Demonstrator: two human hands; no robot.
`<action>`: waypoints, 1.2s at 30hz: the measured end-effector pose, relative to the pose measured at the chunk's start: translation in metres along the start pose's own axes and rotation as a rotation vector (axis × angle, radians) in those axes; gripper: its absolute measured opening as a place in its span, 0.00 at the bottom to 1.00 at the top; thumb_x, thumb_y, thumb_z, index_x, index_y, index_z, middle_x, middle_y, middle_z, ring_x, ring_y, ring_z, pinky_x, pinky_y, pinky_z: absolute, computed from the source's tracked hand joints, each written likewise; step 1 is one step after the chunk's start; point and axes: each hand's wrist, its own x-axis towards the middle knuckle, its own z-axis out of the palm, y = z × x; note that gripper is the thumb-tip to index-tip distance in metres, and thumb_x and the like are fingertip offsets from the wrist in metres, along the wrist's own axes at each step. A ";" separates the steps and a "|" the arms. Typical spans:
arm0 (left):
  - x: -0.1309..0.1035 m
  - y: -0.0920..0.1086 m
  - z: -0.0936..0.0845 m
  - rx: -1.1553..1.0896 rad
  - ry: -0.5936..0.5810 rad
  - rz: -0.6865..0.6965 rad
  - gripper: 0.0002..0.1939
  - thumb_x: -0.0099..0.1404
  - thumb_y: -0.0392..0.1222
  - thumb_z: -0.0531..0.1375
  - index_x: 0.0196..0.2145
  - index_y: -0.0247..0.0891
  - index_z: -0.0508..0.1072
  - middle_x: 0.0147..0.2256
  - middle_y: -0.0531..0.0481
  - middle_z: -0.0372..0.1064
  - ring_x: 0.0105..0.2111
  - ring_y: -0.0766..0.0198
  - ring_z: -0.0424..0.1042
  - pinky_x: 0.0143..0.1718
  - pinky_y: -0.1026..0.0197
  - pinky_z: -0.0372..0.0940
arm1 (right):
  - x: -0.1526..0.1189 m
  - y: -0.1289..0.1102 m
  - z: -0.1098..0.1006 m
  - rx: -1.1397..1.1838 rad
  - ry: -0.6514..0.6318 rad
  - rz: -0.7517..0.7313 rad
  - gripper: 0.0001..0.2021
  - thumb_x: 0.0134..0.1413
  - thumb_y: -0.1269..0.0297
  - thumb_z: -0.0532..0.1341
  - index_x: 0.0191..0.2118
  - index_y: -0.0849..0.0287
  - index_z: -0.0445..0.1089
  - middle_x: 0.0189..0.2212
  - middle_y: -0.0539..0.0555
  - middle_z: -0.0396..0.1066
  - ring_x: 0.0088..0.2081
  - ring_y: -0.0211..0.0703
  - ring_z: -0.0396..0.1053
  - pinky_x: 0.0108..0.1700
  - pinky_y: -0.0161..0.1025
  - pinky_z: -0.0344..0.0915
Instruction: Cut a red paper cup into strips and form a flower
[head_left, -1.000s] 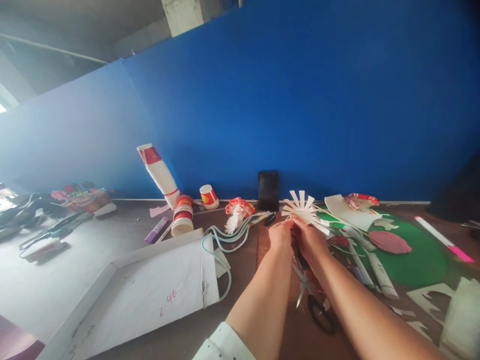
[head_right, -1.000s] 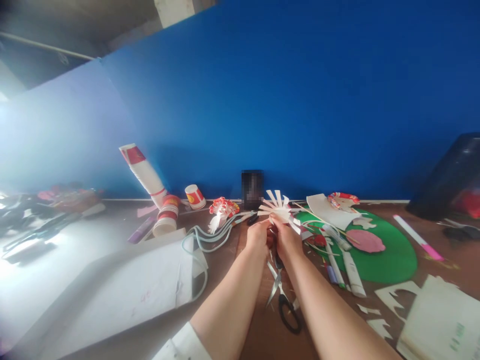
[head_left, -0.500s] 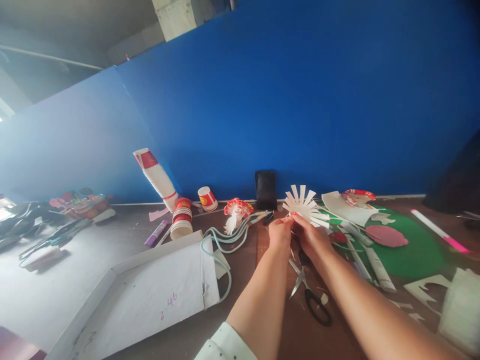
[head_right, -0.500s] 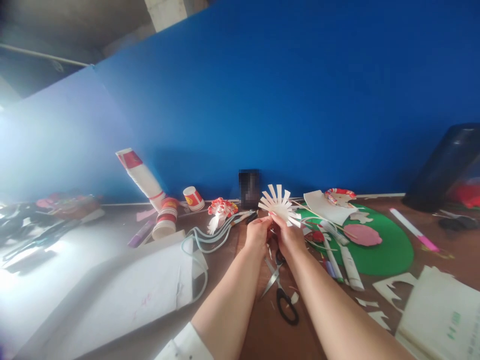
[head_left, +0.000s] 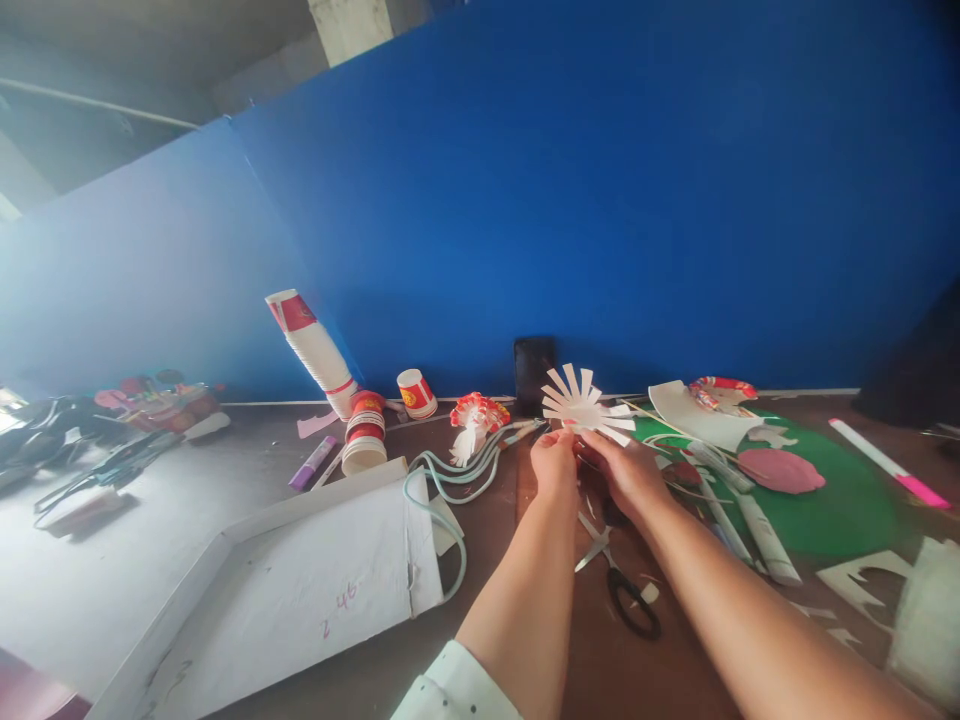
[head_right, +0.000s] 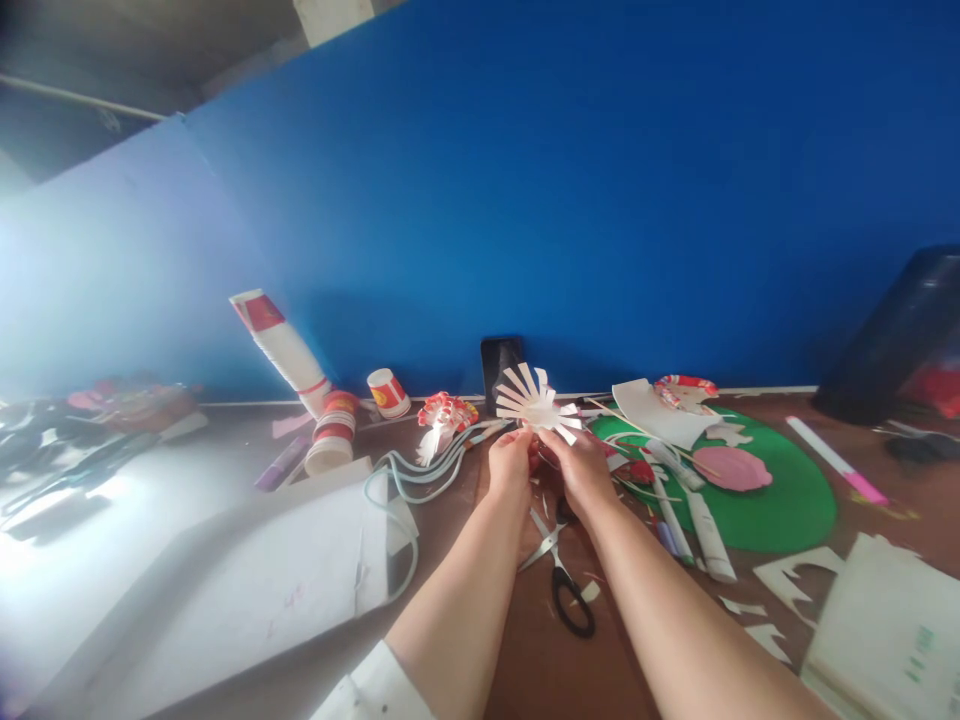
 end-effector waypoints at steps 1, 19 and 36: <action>0.001 0.000 0.000 -0.029 0.002 0.009 0.06 0.55 0.38 0.63 0.26 0.33 0.70 0.19 0.54 0.64 0.18 0.72 0.61 0.23 0.68 0.57 | 0.001 0.001 -0.001 0.001 -0.009 0.024 0.15 0.34 0.60 0.72 0.34 0.56 0.77 0.30 0.51 0.78 0.28 0.45 0.73 0.30 0.40 0.69; -0.001 0.000 -0.002 -0.083 -0.214 0.069 0.15 0.45 0.47 0.68 0.22 0.34 0.69 0.20 0.52 0.64 0.20 0.71 0.63 0.26 0.67 0.61 | 0.005 -0.001 -0.007 0.028 -0.024 0.088 0.14 0.31 0.54 0.73 0.25 0.55 0.74 0.22 0.49 0.74 0.24 0.41 0.71 0.29 0.38 0.69; 0.002 -0.001 -0.004 0.224 0.018 0.233 0.08 0.52 0.40 0.65 0.27 0.35 0.71 0.23 0.50 0.69 0.25 0.66 0.69 0.28 0.65 0.63 | 0.005 0.005 -0.010 -0.198 0.016 -0.008 0.17 0.33 0.49 0.71 0.29 0.55 0.75 0.22 0.50 0.75 0.24 0.44 0.70 0.27 0.40 0.67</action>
